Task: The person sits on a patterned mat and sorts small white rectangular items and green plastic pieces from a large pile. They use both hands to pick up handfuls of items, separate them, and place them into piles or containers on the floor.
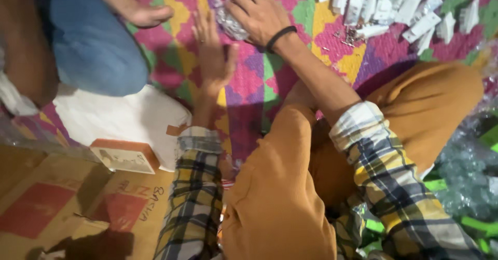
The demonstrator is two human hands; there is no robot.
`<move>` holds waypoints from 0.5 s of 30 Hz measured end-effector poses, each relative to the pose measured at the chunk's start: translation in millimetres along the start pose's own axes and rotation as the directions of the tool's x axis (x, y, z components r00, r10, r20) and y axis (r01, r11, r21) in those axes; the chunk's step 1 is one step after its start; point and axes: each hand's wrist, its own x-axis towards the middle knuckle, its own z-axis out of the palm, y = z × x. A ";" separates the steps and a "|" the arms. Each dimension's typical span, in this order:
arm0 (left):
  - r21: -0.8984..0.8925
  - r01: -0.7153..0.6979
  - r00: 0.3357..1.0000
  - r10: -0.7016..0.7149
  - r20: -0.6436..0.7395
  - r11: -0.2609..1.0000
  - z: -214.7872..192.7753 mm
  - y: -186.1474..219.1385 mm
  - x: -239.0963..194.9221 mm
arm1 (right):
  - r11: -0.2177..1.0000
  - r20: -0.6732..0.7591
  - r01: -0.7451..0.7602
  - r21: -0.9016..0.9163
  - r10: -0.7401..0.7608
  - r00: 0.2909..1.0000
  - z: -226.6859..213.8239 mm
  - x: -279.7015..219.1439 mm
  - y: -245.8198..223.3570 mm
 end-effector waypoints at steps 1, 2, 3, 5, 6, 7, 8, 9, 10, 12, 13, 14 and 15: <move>0.027 0.017 1.000 -0.016 -0.021 0.999 2.7 2.3 -1.0 | 1.000 0.015 0.015 -0.009 -0.015 1.000 2.2 1.3 0.4; 0.049 0.034 0.999 -0.032 -0.040 0.998 6.4 6.0 -1.5 | 0.999 0.034 0.027 -0.020 -0.027 0.999 4.2 2.0 1.2; 0.071 0.052 0.997 -0.048 -0.059 0.996 9.8 9.3 -0.6 | 0.999 0.053 0.040 -0.032 -0.038 0.998 6.6 2.9 2.6; 0.102 0.049 0.996 -0.042 -0.073 0.994 19.4 17.2 0.9 | 1.000 0.056 0.017 -0.010 -0.017 0.998 10.8 -0.3 5.9; 0.115 0.049 0.996 -0.041 -0.073 0.992 24.5 21.0 0.1 | 1.000 0.062 0.000 0.001 0.000 0.998 12.7 -4.1 6.2; 0.061 0.039 0.995 -0.033 -0.092 0.997 29.9 24.2 0.6 | 1.000 0.057 -0.008 -0.004 0.008 0.998 14.9 -6.6 7.5; 0.004 0.027 0.993 -0.026 -0.111 1.000 36.6 27.0 3.2 | 1.000 0.054 -0.016 -0.010 0.017 0.998 16.3 -8.3 10.9; -0.051 0.013 0.991 -0.020 -0.131 0.999 43.3 29.5 5.5 | 1.000 0.051 -0.025 -0.017 0.025 0.998 17.1 -9.8 14.0; -0.082 0.023 0.984 -0.037 -0.172 0.996 48.7 31.0 7.4 | 0.998 0.086 -0.042 0.035 0.039 0.995 17.9 -10.3 16.3; -0.142 0.038 0.965 -0.073 -0.252 0.989 57.9 32.8 10.2 | 0.987 0.157 -0.083 0.134 0.062 0.986 18.1 -10.7 19.4; -0.171 0.020 0.954 -0.069 -0.290 0.985 61.2 32.7 11.4 | 0.991 0.158 -0.064 0.117 0.045 0.986 18.1 -10.7 19.7; -0.198 0.000 0.943 -0.066 -0.325 0.980 64.1 32.7 11.7 | 0.994 0.160 -0.048 0.101 0.031 0.987 18.2 -10.7 19.4; -0.225 -0.021 0.931 -0.063 -0.360 0.974 68.0 34.7 12.8 | 0.996 0.161 -0.032 0.085 0.017 0.987 16.6 -10.4 21.3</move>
